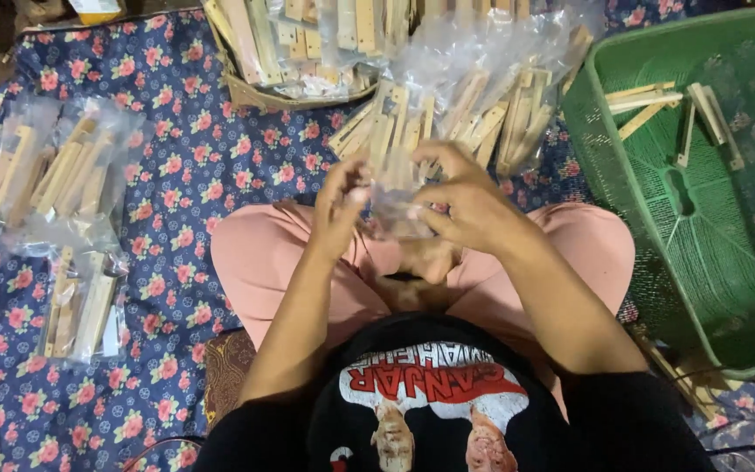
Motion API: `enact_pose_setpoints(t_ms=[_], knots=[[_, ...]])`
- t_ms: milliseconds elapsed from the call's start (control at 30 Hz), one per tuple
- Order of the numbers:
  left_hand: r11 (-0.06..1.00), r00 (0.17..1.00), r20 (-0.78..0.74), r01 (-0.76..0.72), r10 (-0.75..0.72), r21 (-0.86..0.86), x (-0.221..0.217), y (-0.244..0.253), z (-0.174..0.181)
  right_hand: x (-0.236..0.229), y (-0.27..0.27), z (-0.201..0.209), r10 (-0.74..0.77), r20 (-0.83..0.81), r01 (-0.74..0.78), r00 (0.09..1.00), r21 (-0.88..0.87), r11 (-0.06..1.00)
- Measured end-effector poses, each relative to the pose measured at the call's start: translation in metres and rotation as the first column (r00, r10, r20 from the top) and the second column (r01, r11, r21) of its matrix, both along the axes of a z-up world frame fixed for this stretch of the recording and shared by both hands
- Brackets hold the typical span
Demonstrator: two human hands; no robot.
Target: The person is manually packing small wooden slats into clear plastic bags while sitting on the floor.
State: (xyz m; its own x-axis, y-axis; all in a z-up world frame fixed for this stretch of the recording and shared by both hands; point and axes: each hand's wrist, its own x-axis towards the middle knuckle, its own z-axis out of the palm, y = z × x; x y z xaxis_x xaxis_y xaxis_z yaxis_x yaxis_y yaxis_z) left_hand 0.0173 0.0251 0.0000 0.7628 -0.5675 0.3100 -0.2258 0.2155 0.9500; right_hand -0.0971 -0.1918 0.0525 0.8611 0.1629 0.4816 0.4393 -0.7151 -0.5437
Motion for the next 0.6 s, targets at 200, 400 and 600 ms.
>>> enact_pose_setpoints(t_ms=[200,400,600], knots=[[0.884,0.854,-0.353,0.450,-0.383,0.127,-0.019,-0.006,-0.028,0.007,-0.003,0.041,0.160,0.048,-0.164,0.986,0.119,0.979],[0.839,0.740,-0.398,0.503,-0.543,-0.209,-0.027,-0.016,-0.084,0.010,-0.032,0.061,0.151,-0.043,-0.134,0.988,0.265,0.955],[0.758,0.476,-0.594,0.475,-0.649,-0.447,-0.026,-0.004,-0.106,0.000,-0.074,0.023,-0.022,-0.124,0.063,0.992,0.341,0.938]])
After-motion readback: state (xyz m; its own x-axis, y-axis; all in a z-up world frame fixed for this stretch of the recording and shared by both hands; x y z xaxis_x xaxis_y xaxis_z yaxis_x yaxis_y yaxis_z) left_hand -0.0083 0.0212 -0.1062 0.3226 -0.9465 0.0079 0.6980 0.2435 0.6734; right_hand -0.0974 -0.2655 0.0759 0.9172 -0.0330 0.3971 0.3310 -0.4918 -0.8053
